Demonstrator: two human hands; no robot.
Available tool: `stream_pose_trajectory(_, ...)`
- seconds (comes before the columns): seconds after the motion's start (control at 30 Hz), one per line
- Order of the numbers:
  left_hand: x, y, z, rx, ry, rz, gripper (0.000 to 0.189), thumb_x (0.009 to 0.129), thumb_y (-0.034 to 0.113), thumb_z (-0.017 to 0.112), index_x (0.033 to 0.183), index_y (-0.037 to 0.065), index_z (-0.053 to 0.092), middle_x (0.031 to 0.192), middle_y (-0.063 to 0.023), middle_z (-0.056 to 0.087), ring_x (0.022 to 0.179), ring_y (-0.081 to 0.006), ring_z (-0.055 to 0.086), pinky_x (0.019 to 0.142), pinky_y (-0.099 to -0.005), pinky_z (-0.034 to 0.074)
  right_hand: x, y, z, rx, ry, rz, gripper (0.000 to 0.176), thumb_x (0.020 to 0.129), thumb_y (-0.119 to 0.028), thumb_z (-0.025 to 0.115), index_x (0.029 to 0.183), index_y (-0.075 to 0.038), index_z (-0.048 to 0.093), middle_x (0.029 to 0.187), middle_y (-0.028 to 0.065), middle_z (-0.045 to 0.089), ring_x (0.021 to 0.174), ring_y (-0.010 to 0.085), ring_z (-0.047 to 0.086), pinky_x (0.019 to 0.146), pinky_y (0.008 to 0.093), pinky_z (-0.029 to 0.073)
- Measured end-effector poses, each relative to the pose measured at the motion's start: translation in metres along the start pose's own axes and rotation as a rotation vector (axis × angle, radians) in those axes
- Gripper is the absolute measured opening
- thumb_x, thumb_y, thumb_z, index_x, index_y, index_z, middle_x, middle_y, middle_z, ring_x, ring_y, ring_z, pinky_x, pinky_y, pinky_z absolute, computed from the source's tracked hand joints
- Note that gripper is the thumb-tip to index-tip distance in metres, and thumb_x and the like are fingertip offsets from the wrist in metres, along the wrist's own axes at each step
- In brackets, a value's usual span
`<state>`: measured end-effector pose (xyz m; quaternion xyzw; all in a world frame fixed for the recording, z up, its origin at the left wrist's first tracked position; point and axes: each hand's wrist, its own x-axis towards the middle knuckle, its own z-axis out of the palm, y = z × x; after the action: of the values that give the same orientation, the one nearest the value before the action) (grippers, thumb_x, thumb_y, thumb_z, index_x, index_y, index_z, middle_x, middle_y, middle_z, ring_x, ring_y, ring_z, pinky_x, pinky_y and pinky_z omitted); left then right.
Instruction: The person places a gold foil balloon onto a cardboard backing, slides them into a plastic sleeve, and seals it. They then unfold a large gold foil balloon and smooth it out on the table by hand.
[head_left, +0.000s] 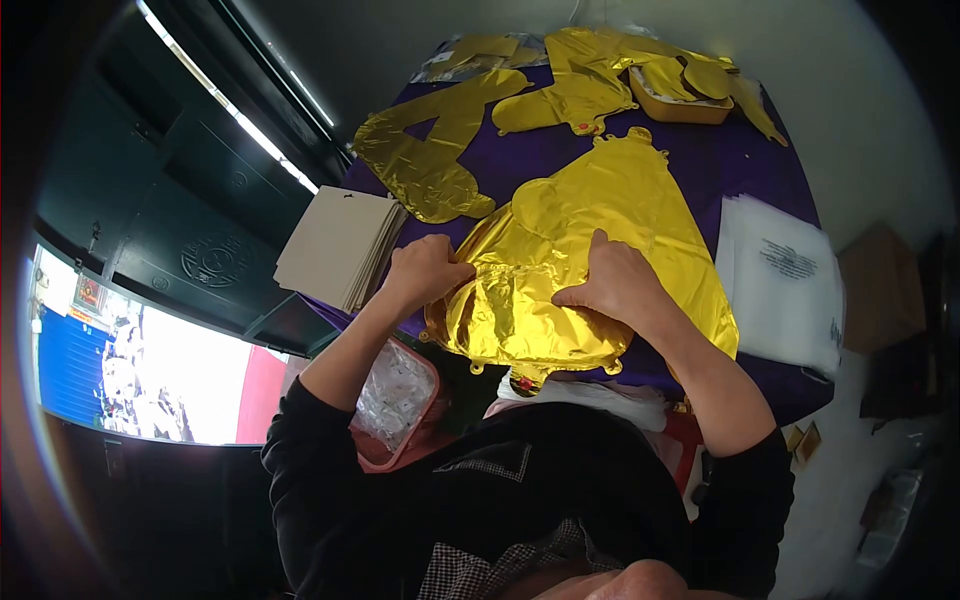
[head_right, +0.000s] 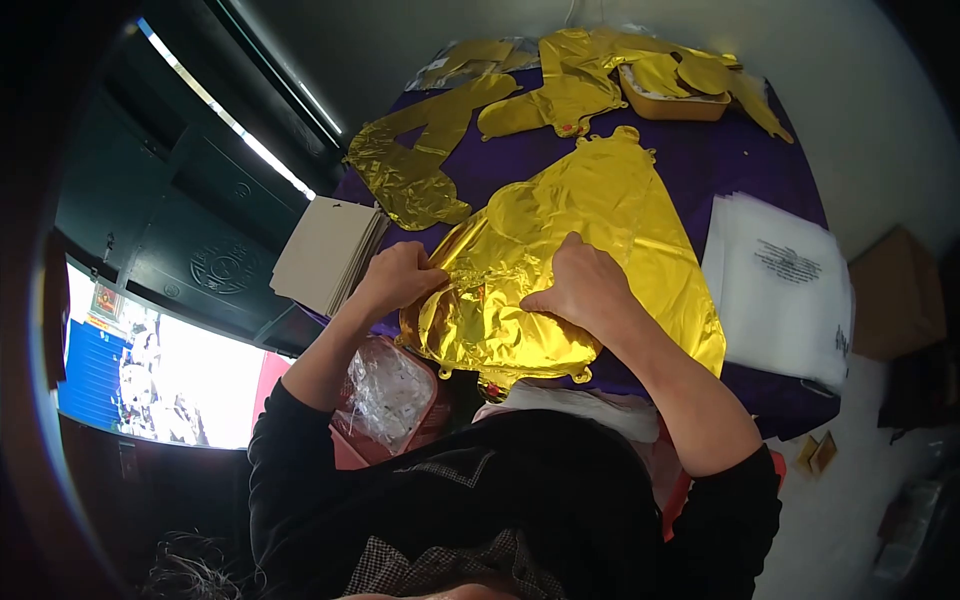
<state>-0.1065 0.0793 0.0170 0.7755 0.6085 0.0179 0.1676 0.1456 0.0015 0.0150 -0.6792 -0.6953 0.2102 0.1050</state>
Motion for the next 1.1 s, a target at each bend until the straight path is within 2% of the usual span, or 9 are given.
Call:
stream_pose_trajectory(0.13,0.006,-0.003,-0.006,-0.133,-0.056,-0.014,0.029,0.071,0.029,0.071,0.077,0.001,0.065,0.081,-0.0164,0.068,0.079,-0.0318,0.067,0.072,-0.0411,0.049,0.000,0.000,-0.001,0.014,-0.031,0.011,0.090,0.061,-0.045,0.086,0.113,0.019,0.050,0.088,0.0294,0.066,0.086,0.0394,0.067,0.078,0.0412,0.054)
stream_pose_trajectory(0.23,0.012,-0.004,-0.009,-0.235,-0.078,0.101,0.025,0.074,0.017,0.072,0.066,0.003,0.054,0.060,-0.0025,0.051,0.057,-0.0116,0.052,0.050,-0.0300,0.043,0.000,0.002,0.003,-0.008,0.013,-0.014,0.089,0.061,-0.045,0.086,0.112,0.019,0.050,0.088,0.0295,0.066,0.086,0.0394,0.067,0.078,0.0410,0.054)
stream_pose_trajectory(0.43,0.005,0.019,-0.035,-0.530,-0.390,0.032,0.020,0.078,0.014,0.072,0.075,0.004,0.055,0.059,-0.0020,0.052,0.052,-0.0119,0.055,0.044,-0.0267,0.044,-0.001,0.002,0.002,-0.030,0.029,-0.036,0.091,0.062,-0.047,0.086,0.112,0.019,0.050,0.086,0.0294,0.065,0.085,0.0395,0.067,0.078,0.0410,0.054)
stream_pose_trajectory(0.77,-0.035,0.086,-0.030,-0.824,-0.628,0.363,0.011,0.092,0.010,0.060,0.096,0.000,0.056,0.075,-0.0047,0.061,0.070,-0.0144,0.065,0.057,-0.0246,0.050,-0.005,0.017,0.012,0.137,0.166,-0.151,0.071,0.067,-0.036,0.081,0.104,0.017,0.052,0.087,0.0303,0.065,0.087,0.0428,0.065,0.077,0.0439,0.053)
stream_pose_trajectory(0.83,-0.018,0.071,-0.024,-0.959,-0.774,0.723,0.012,0.096,0.005,0.054,0.107,0.000,0.055,0.081,-0.0061,0.065,0.075,-0.0144,0.066,0.067,-0.0262,0.052,0.004,0.026,0.025,0.253,0.197,-0.165,0.054,0.071,-0.024,0.074,0.100,0.015,0.051,0.086,0.0331,0.064,0.088,0.0455,0.064,0.077,0.0469,0.052)
stream_pose_trajectory(0.87,0.008,0.049,-0.007,-0.969,-0.558,0.812,0.021,0.095,0.003,0.053,0.115,0.000,0.053,0.099,-0.0112,0.067,0.091,-0.0225,0.067,0.082,-0.0353,0.052,0.005,0.023,0.023,0.254,0.201,-0.163,0.054,0.071,-0.024,0.074,0.100,0.015,0.051,0.086,0.0331,0.064,0.088,0.0455,0.064,0.077,0.0469,0.052)
stream_pose_trajectory(0.93,0.025,0.032,0.010,-0.023,0.363,0.957,0.031,0.094,0.006,0.053,0.124,0.000,0.050,0.125,-0.0169,0.058,0.122,-0.0330,0.053,0.102,-0.0468,0.041,0.004,0.013,0.014,0.092,0.117,-0.079,0.049,0.072,-0.020,0.072,0.099,0.014,0.051,0.084,0.0339,0.063,0.086,0.0464,0.064,0.077,0.0479,0.052)
stream_pose_trajectory(1.03,0.012,0.023,0.029,0.188,0.088,0.868,0.060,0.097,0.025,0.049,0.147,0.000,0.026,0.152,-0.0181,0.030,0.146,-0.0341,0.016,0.119,-0.0520,0.005,0.002,0.010,0.011,0.055,0.131,-0.094,0.043,0.073,-0.017,0.070,0.097,0.014,0.051,0.082,0.0339,0.063,0.085,0.0472,0.064,0.076,0.0477,0.052)
stream_pose_trajectory(1.1,0.008,0.024,0.037,0.167,0.110,0.886,0.063,0.098,0.029,0.047,0.147,-0.001,0.023,0.152,-0.0191,0.030,0.146,-0.0349,0.017,0.118,-0.0531,0.007,0.003,0.013,0.013,0.032,0.107,-0.110,0.042,0.074,-0.016,0.069,0.097,0.014,0.051,0.081,0.0343,0.062,0.085,0.0477,0.064,0.076,0.0477,0.052)
